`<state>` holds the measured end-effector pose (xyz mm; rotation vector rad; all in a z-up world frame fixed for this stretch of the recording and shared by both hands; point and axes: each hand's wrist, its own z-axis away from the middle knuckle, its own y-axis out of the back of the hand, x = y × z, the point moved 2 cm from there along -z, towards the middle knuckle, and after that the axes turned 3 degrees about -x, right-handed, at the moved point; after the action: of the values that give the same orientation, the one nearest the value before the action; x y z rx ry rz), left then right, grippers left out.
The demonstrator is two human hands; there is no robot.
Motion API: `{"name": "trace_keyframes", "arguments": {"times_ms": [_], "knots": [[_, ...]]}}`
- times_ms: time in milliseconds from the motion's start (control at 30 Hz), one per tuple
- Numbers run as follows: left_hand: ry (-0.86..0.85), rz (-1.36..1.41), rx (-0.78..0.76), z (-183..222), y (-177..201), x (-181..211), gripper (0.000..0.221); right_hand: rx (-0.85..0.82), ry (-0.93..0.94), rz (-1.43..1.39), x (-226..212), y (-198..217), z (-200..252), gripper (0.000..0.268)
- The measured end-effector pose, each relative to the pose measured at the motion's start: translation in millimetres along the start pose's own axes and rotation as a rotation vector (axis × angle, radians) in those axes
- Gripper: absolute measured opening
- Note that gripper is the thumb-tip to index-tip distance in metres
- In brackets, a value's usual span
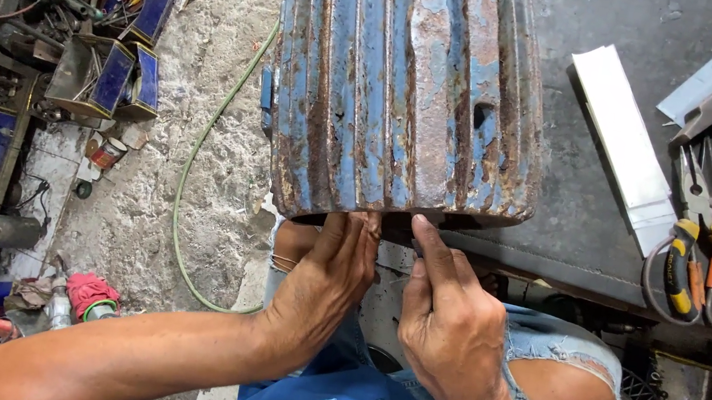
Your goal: Cleaning a motor stator and preparing insulation paper for insertion.
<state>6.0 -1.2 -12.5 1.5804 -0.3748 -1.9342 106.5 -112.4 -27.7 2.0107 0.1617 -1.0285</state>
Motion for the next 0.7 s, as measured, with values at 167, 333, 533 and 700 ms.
{"name": "trace_keyframes", "arguments": {"times_ms": [167,333,533,700], "knots": [[0.111,-0.032,0.042,-12,6,-16,0.023,0.015,0.001,-0.004,0,2,1,0.044],[0.130,-0.040,0.068,-11,-2,-14,0.020,0.001,-0.014,-0.055,0,3,-2,0.045],[0.005,0.259,0.441,1,17,-51,0.050,0.002,-0.055,-0.020,0,-1,-1,0.043],[-0.002,0.544,1.167,26,-14,-76,0.028,-0.043,-0.114,-0.037,-6,-11,1,0.046]]}}
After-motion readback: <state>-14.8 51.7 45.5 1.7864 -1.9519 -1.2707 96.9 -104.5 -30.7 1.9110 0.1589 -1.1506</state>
